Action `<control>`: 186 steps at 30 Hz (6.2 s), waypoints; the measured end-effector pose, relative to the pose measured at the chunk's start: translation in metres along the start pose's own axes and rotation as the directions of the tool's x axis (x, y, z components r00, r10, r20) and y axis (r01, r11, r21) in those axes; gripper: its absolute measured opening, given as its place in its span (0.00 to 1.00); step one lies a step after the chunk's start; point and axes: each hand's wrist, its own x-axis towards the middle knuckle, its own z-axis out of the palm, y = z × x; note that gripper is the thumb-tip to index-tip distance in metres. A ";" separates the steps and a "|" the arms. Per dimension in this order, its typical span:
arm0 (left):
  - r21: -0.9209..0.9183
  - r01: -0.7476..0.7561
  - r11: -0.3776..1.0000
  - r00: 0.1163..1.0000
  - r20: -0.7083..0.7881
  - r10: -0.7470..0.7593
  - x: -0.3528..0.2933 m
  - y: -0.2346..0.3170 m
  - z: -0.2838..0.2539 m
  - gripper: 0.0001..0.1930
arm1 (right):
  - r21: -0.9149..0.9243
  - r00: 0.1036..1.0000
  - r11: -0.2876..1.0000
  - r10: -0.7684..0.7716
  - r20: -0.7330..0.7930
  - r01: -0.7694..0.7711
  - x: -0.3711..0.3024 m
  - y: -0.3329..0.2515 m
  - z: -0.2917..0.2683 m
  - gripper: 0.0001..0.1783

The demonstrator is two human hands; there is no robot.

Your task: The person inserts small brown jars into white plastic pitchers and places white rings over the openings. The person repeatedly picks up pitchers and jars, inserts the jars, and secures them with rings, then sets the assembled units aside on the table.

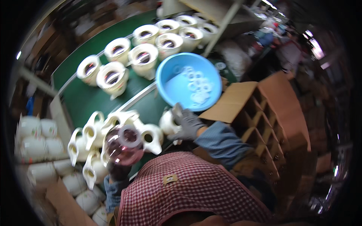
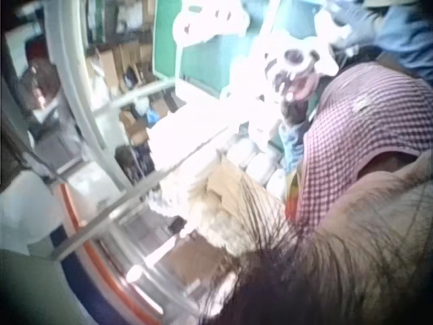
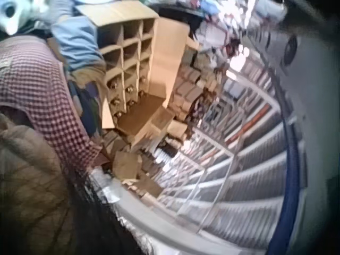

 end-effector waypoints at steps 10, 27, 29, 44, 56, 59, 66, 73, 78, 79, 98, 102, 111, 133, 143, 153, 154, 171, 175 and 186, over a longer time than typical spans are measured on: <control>0.079 0.038 0.996 0.999 0.001 -0.038 0.015 0.000 0.000 0.38 | -0.068 0.943 0.995 -0.094 -0.319 0.077 -0.037 -0.021 -0.023 0.49; 0.082 0.131 0.988 0.989 0.056 -0.136 0.020 -0.016 0.026 0.33 | 0.371 0.614 0.504 -0.502 -0.609 0.780 -0.058 -0.063 -0.108 0.64; 0.084 0.158 0.984 0.984 0.067 -0.164 0.028 -0.021 0.032 0.32 | 0.293 0.637 0.598 -0.514 -0.574 0.746 -0.054 -0.076 -0.079 0.67; -0.058 0.175 0.983 0.984 0.048 -0.172 0.026 -0.011 0.037 0.27 | 0.736 0.831 0.408 -0.394 -0.392 0.540 -0.068 -0.078 -0.054 0.71; 0.133 0.234 0.963 0.950 0.178 -0.255 0.024 -0.019 0.029 0.32 | 0.368 0.660 0.554 -0.547 -0.515 0.747 -0.076 -0.087 -0.070 0.71; 0.212 0.218 0.953 0.937 0.227 -0.265 0.028 -0.020 0.021 0.29 | 0.369 0.669 0.564 -0.545 -0.505 0.739 -0.077 -0.085 -0.071 0.71; -0.010 0.320 0.947 0.941 0.118 -0.317 0.023 -0.020 0.042 0.28 | 0.381 0.662 0.543 -0.573 -0.483 0.748 -0.075 -0.080 -0.074 0.71; 0.110 0.242 0.964 0.924 0.277 -0.263 0.021 -0.010 0.025 0.31 | 0.372 0.638 0.520 -0.594 -0.489 0.769 -0.076 -0.084 -0.072 0.70; 0.065 0.156 0.986 0.962 0.218 -0.167 0.002 -0.003 0.020 0.34 | 0.313 0.612 0.534 -0.592 -0.525 0.785 -0.069 -0.090 -0.070 0.68; -0.168 0.197 0.966 0.972 0.161 -0.170 -0.003 -0.004 0.022 0.36 | 0.294 0.602 0.537 -0.593 -0.534 0.791 -0.067 -0.091 -0.070 0.67; 0.673 -0.394 0.626 0.847 0.002 0.531 -0.003 0.218 -0.078 0.22 | 0.656 0.850 0.545 -0.397 -0.347 0.523 -0.015 -0.066 -0.068 0.48; 0.908 -0.071 -0.412 0.748 0.321 0.580 0.094 0.274 -0.099 0.10 | 0.700 0.868 0.555 -0.458 -0.193 0.449 -0.008 -0.079 -0.037 0.39; 0.639 0.386 -0.666 0.897 -0.090 0.434 0.236 0.287 -0.212 0.23 | 0.532 0.985 0.830 -0.157 -0.067 0.168 -0.026 -0.075 -0.042 0.35; 0.770 -0.491 -0.408 0.760 0.607 0.230 0.216 0.192 -0.013 0.15 | 0.549 0.692 0.822 0.309 -0.652 0.150 -0.159 0.094 -0.100 0.26; 0.567 -0.716 -0.407 0.656 0.746 -0.114 0.121 0.080 0.093 0.24 | 0.634 -0.370 0.075 0.757 -0.538 -0.770 -0.422 0.411 -0.101 0.28; 0.651 -0.677 -0.342 0.720 0.682 -0.126 0.072 0.041 0.111 0.26 | 0.781 -0.422 -0.111 0.883 -0.207 -0.615 -0.455 0.460 -0.041 0.31; 0.650 -0.673 -0.354 0.723 0.680 -0.126 0.071 0.039 0.111 0.25 | 0.786 -0.413 -0.100 0.886 -0.208 -0.610 -0.455 0.459 -0.043 0.31; 0.782 -0.594 0.189 0.754 0.623 -0.209 0.079 0.001 0.118 0.21 | 0.058 0.371 0.863 0.275 -0.887 -0.501 -0.321 0.194 -0.219 0.38; 0.658 0.077 0.749 0.808 0.400 -0.434 0.069 -0.026 0.118 0.38 | 0.046 0.588 0.976 -0.090 -0.804 0.213 -0.210 0.090 -0.188 0.39; 0.146 0.265 0.953 0.903 0.309 -0.299 0.011 -0.022 0.062 0.58 | 0.236 0.584 0.538 -0.695 -0.420 0.809 -0.046 -0.061 -0.101 0.45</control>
